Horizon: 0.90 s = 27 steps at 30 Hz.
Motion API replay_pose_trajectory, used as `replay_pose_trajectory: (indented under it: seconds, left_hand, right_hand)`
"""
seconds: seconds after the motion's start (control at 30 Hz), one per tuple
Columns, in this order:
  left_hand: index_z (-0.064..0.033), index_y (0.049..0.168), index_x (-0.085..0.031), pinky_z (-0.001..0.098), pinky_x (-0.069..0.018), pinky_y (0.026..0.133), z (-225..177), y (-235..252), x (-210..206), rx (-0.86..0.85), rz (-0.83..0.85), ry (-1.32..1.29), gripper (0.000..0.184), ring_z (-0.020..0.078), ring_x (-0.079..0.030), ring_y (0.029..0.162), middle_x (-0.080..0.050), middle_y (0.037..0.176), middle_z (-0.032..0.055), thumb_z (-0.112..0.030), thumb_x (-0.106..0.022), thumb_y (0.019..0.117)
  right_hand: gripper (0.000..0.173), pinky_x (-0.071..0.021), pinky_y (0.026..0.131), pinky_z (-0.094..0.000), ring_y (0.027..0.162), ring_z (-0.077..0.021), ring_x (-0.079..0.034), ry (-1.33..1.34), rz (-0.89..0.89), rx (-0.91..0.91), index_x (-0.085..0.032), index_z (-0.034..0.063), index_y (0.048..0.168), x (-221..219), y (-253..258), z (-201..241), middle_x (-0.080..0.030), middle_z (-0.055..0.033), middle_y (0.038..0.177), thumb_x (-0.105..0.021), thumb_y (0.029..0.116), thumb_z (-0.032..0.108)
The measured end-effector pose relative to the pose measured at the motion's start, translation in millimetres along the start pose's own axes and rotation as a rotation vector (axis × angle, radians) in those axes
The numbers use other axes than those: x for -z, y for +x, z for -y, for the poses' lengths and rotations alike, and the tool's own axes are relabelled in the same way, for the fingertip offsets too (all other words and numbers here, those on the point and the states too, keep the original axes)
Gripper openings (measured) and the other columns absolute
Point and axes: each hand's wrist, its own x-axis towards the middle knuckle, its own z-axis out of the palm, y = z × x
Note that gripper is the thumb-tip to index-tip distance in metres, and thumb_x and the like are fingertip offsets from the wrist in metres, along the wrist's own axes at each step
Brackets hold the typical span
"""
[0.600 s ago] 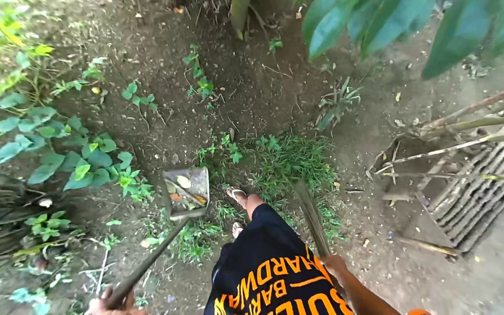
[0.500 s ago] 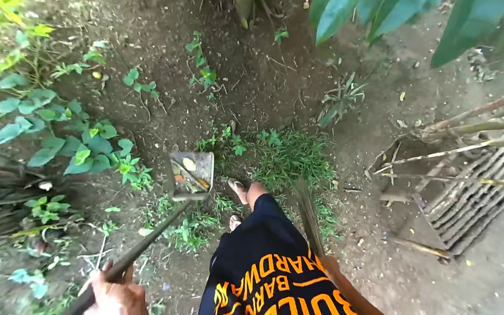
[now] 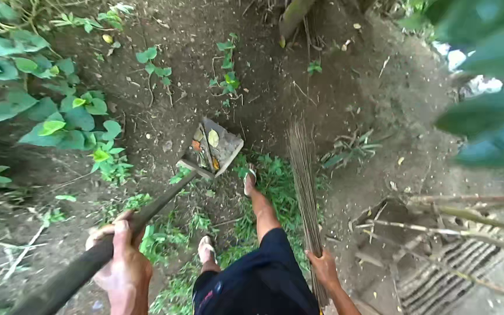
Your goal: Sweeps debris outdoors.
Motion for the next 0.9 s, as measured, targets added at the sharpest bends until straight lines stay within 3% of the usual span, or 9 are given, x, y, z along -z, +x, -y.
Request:
replay_pose_trajectory:
  seconds: [0.13,0.3,0.33,0.47,0.6,0.67,0.77,0.83,0.9]
  left_hand:
    - [-0.0117,0.107,-0.054,0.0350,-0.0631,0.078,25.0,12.7,-81.3,-0.110,0.162,0.000,0.035,0.0205,-0.070,0.106,-0.071,0.115,0.0047,-0.040,-0.070,0.0947]
    - [-0.0225,0.102,-0.065,0.0411,-0.0574,0.099,38.1,31.6,-179.4,-0.210,0.256,-0.001,0.019,0.0227,-0.069,0.114,-0.074,0.114,0.0004,-0.041,-0.066,0.0990]
    - [-0.0235,0.102,-0.067,0.0424,-0.0550,0.103,33.2,33.0,-199.1,-0.221,0.271,0.001,0.016,0.0227,-0.069,0.115,-0.075,0.113,-0.0003,-0.039,-0.066,0.0992]
    - [-0.0268,0.105,-0.068,0.0432,-0.0479,0.112,25.6,40.0,-268.8,-0.250,0.355,0.030,0.013,0.0197,-0.066,0.120,-0.073,0.115,-0.0058,-0.039,-0.064,0.1007]
    - [-0.0294,0.106,-0.065,0.0432,-0.0482,0.112,39.1,41.7,-327.1,-0.270,0.363,0.083,0.012,0.0178,-0.064,0.122,-0.072,0.118,-0.0100,-0.040,-0.063,0.1005]
    - [-0.0279,0.105,-0.064,0.0435,-0.0483,0.112,38.0,40.1,-349.3,-0.283,0.371,0.102,0.014,0.0183,-0.064,0.123,-0.071,0.118,-0.0096,-0.040,-0.064,0.1001]
    - [-0.0235,0.101,-0.063,0.0431,-0.0500,0.110,31.2,39.8,-376.8,-0.300,0.336,0.137,0.020,0.0182,-0.065,0.120,-0.071,0.115,-0.0075,-0.044,-0.064,0.0991]
    - [-0.0203,0.102,-0.063,0.0431,-0.0504,0.109,29.9,41.2,-388.9,-0.311,0.342,0.167,0.027,0.0188,-0.065,0.120,-0.071,0.115,-0.0043,-0.047,-0.067,0.0975]
    - [-0.0172,0.101,-0.061,0.0422,-0.0517,0.108,32.1,41.8,-401.0,-0.338,0.381,0.201,0.036,0.0191,-0.065,0.120,-0.070,0.114,-0.0002,-0.052,-0.069,0.0947]
  right_hand:
    - [0.059,-0.0549,0.088,-0.0612,0.098,-0.0382,-0.069,-0.108,-0.054,0.127,-0.060,-0.0011,0.132,46.4,106.9,123.1,-0.070,-0.0241,0.107,-0.079,0.0895,0.036]
    - [0.076,-0.0503,0.102,-0.0609,0.119,-0.0408,-0.064,-0.214,-0.114,0.357,-0.038,0.0043,0.158,109.8,256.6,309.5,-0.063,-0.0272,0.132,-0.072,0.0952,0.031]
    - [0.077,-0.0500,0.101,-0.0619,0.118,-0.0422,-0.064,-0.271,-0.130,0.394,-0.036,0.0055,0.159,125.3,284.4,346.4,-0.063,-0.0279,0.131,-0.071,0.0961,0.032]
    - [0.066,-0.0479,0.093,-0.0719,0.113,-0.0518,-0.064,-0.542,-0.196,0.445,-0.046,0.0089,0.151,183.4,394.1,494.4,-0.066,-0.0312,0.122,-0.070,0.0973,0.038]
    - [0.057,-0.0472,0.094,-0.0727,0.117,-0.0512,-0.062,-0.705,-0.189,0.389,-0.058,-0.0003,0.136,190.3,467.2,625.3,-0.064,-0.0327,0.124,-0.072,0.0943,0.036]
    - [0.053,-0.0479,0.092,-0.0727,0.114,-0.0508,-0.063,-0.827,-0.111,0.403,-0.062,-0.0045,0.126,190.7,483.7,644.7,-0.065,-0.0333,0.120,-0.074,0.0927,0.035]
    - [0.048,-0.0511,0.081,-0.0745,0.101,-0.0502,-0.067,-0.943,-0.047,0.486,-0.062,0.0051,0.126,220.0,459.5,606.7,-0.068,-0.0290,0.108,-0.075,0.0904,0.034]
    - [0.055,-0.0496,0.084,-0.0756,0.102,-0.0506,-0.067,-0.946,-0.027,0.467,-0.060,0.0140,0.138,258.2,414.0,553.2,-0.070,-0.0277,0.111,-0.076,0.0915,0.036]
    - [0.068,-0.0498,0.089,-0.0722,0.107,-0.0490,-0.067,-0.938,-0.033,0.372,-0.047,0.0206,0.154,290.7,361.7,508.9,-0.069,-0.0267,0.117,-0.072,0.0938,0.038]
